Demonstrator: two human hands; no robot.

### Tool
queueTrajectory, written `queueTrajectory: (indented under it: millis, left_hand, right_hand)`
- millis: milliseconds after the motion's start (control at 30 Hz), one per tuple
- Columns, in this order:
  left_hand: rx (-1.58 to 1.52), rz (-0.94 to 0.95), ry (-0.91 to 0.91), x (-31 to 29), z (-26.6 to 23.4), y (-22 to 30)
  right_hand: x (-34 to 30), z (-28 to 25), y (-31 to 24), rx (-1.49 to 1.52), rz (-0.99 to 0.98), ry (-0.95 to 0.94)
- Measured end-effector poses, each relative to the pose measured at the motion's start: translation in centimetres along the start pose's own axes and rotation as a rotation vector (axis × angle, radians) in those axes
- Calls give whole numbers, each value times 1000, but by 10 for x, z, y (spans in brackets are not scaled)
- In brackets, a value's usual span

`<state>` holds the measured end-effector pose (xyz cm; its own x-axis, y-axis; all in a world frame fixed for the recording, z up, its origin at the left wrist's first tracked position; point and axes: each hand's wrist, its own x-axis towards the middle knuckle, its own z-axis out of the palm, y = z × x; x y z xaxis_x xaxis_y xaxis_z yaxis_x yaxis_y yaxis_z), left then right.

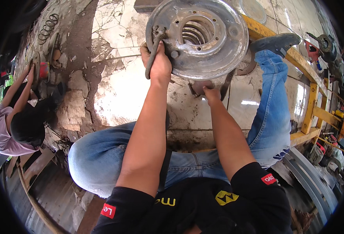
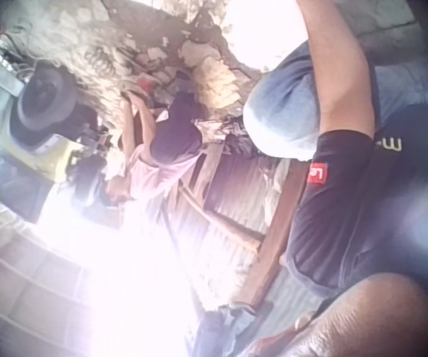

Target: The person sits on the floor and uses a metal tool to scrape the inner surface of a brake drum. They repeatedly rotate the drum and scrape different sections to remove debris or rust.

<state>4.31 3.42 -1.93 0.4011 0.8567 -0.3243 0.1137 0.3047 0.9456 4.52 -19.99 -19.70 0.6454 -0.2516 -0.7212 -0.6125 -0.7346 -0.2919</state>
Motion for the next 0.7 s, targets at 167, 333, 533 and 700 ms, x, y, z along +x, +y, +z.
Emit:
queueTrajectory:
  millis: [167, 333, 533, 700]
  left_hand:
    - [13, 19, -59, -3, 11, 2]
    - [64, 30, 20, 1, 1, -6]
    - [159, -20, 19, -4, 2, 14]
    - [144, -100, 91, -5, 5, 8]
  right_hand:
    - [13, -22, -2, 335, -229, -86]
    - [-12, -118, -56, 409, -434, -186]
    - [-113, -222, -89, -33, -876, 260]
    - [-225, -209, -121, -231, -1281, 242]
